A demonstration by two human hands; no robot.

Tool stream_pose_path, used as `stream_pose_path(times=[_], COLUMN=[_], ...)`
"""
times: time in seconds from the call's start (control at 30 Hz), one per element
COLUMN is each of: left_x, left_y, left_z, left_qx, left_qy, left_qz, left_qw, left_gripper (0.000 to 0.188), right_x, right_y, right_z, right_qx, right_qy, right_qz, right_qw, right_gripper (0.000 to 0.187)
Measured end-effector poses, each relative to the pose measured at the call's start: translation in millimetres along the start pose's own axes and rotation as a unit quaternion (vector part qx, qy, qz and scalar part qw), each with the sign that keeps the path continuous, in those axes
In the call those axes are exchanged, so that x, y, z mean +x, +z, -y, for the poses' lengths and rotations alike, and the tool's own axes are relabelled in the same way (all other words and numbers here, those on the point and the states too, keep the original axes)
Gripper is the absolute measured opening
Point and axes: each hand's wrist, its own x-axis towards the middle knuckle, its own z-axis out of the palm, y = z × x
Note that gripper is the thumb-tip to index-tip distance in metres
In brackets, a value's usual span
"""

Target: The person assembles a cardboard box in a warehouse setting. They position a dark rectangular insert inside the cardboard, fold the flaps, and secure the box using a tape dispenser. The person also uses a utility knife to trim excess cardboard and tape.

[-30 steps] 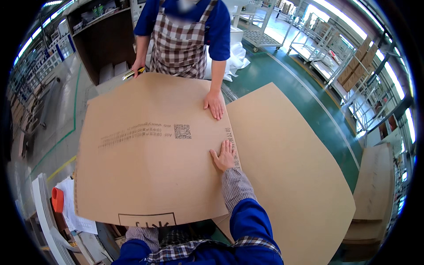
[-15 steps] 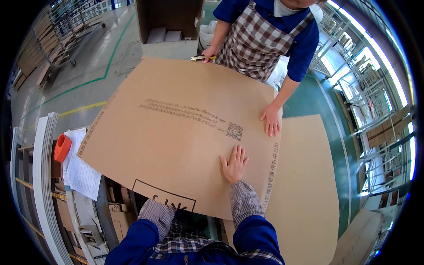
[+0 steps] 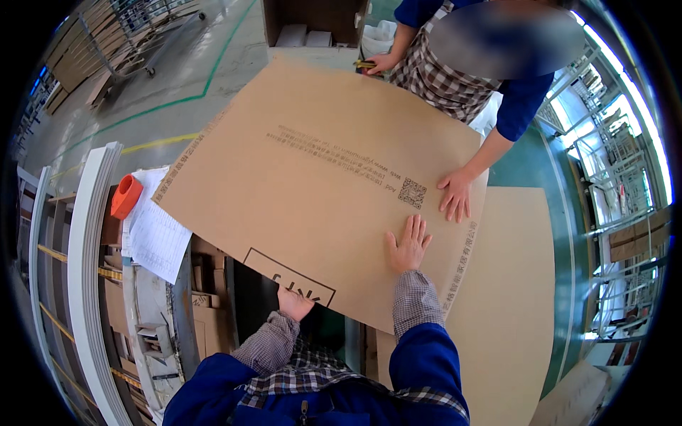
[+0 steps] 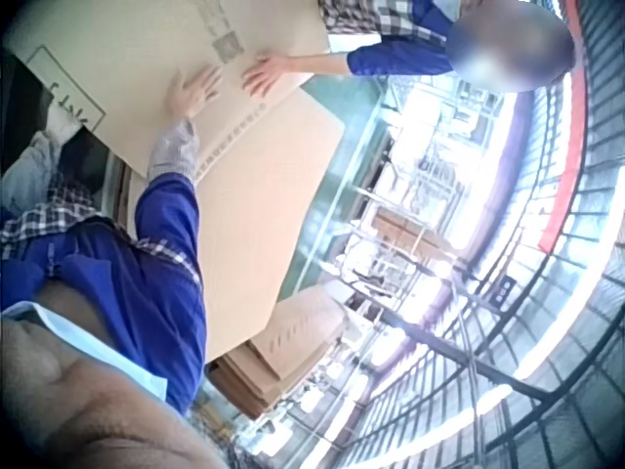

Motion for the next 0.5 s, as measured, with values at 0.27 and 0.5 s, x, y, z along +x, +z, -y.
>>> stream_pose_path(times=[0.27,0.5], left_x=[-13,-6], left_y=[-4,-6], left_z=[72,99], left_qx=[0.234,0.265], left_qy=[0.049,0.149], left_qz=[-0.040,-0.088], left_qw=[0.970,0.948], left_gripper=[0.043,0.036], right_x=[-4,-10], right_y=[6,-3], right_z=[-2,-1], right_qx=[-0.015,-0.045], right_qy=[-0.003,-0.102], right_qz=[-0.018,-0.077], right_qw=[1.000,0.991], right_gripper=[0.063,0.044])
